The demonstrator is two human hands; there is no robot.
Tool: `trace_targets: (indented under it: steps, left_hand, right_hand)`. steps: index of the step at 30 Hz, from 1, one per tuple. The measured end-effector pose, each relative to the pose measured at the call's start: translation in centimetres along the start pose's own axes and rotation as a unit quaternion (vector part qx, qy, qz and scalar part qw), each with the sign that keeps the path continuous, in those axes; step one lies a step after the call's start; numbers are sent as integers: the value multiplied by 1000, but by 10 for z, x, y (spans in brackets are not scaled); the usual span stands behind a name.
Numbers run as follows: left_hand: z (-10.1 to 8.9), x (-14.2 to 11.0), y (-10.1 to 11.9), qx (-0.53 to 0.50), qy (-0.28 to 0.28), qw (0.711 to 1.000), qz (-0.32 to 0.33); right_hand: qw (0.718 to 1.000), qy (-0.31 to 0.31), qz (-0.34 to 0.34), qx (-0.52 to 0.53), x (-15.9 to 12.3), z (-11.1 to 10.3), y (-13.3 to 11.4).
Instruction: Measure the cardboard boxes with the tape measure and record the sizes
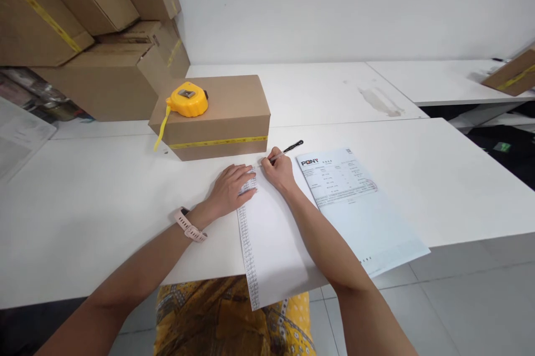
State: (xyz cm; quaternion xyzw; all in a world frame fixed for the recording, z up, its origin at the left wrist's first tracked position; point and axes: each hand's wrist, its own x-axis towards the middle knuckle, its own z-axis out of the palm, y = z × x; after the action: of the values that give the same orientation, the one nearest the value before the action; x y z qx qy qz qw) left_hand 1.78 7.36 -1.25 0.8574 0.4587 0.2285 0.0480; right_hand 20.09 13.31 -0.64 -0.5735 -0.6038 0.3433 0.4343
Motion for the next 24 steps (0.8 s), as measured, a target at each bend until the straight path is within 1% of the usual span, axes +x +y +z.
trace_targets:
  steps: [6, 19, 24]
  left_hand:
    - [0, 0, -1, 3, 2, 1000, 4]
    - [0, 0, -1, 3, 2, 1000, 4]
    - [1, 0, -2, 1, -1, 1000, 4]
  right_hand:
    - [1000, 10, -6, -4, 0, -1, 1]
    - [1000, 3, -1, -9, 1, -1, 0]
    - [1000, 15, -4, 0, 1, -2, 0]
